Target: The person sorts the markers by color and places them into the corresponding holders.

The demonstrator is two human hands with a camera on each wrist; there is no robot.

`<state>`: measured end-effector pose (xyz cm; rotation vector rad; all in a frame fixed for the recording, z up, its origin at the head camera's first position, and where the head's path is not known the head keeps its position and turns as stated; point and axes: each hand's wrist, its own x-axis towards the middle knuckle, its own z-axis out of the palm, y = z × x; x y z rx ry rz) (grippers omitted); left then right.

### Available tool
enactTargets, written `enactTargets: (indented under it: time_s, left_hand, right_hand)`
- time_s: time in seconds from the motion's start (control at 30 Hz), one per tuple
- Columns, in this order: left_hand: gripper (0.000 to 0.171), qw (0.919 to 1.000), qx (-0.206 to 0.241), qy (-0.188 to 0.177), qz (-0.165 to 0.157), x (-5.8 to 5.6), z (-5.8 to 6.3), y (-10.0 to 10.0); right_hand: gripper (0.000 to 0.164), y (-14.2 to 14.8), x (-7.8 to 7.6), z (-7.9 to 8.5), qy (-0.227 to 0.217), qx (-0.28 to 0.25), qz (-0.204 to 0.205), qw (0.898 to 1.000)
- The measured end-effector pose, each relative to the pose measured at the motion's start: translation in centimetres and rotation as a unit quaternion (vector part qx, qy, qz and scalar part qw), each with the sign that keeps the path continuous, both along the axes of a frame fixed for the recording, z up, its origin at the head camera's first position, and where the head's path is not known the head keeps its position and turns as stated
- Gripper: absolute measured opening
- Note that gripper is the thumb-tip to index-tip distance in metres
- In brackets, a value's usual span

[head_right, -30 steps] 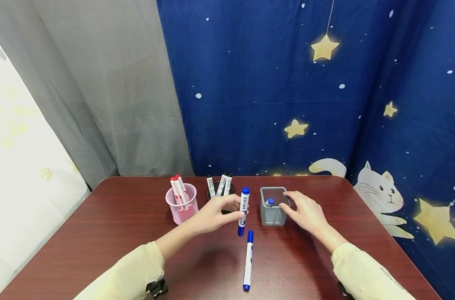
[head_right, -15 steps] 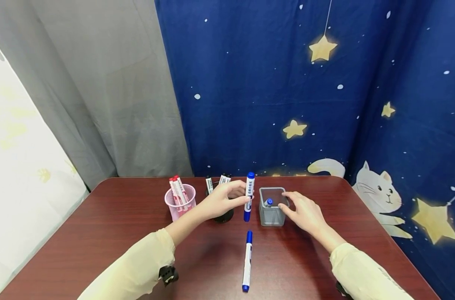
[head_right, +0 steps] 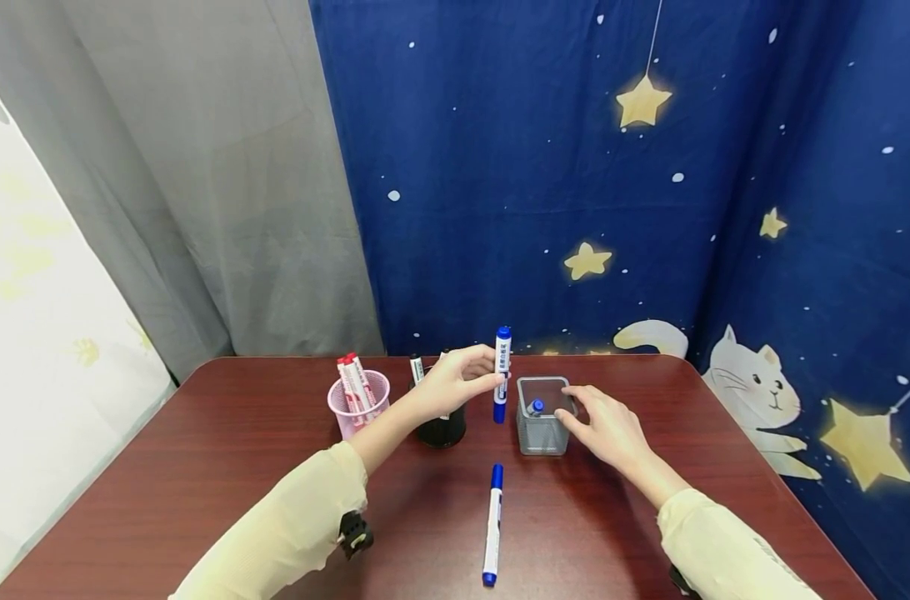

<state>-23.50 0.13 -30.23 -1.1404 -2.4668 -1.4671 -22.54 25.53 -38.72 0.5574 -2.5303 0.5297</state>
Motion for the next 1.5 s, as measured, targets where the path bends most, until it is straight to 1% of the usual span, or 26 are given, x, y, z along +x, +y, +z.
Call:
enactTargets:
  time_s: [0.07,0.3,0.57,0.73,0.97,1.2,1.37,1.5]
  left_hand:
    - [0.019,0.9999,-0.005,0.003,0.009,-0.7,-0.2,0.3]
    - [0.020,0.9997,-0.003,0.003,0.026,-1.7,-0.1,1.2]
    - [0.023,0.9988,-0.014,-0.008,0.046,-2.3,0.2,2.4]
    - [0.020,0.9987,-0.012,-0.013,0.048,-2.6,0.1,3.2]
    - [0.020,0.9983,-0.004,-0.012,0.056,-3.0,-0.3,4.2]
    - [0.018,0.9972,-0.004,-0.035,0.066,-3.7,-0.9,5.0]
    - [0.018,0.9961,-0.010,-0.040,0.078,-4.0,-1.5,5.5]
    - [0.021,0.9958,-0.016,-0.044,0.078,-4.1,-1.9,5.8]
  right_hand:
    - [0.038,0.0,0.0,0.0,-0.003,0.001,0.000,1.000]
    - [0.038,-0.1,0.0,0.2,-0.008,0.003,-0.002,1.000]
    - [0.038,-0.1,0.0,0.2,-0.015,0.005,-0.002,1.000]
    - [0.038,-0.1,0.1,0.2,-0.015,0.003,0.002,1.000]
    - [0.037,-0.1,0.1,0.3,-0.014,0.003,-0.001,1.000]
    - [0.037,-0.1,0.1,0.2,-0.016,0.003,-0.004,1.000]
    - [0.037,-0.1,0.1,0.2,-0.014,0.002,-0.003,1.000]
    - [0.038,-0.1,0.1,0.2,-0.013,0.002,-0.001,1.000]
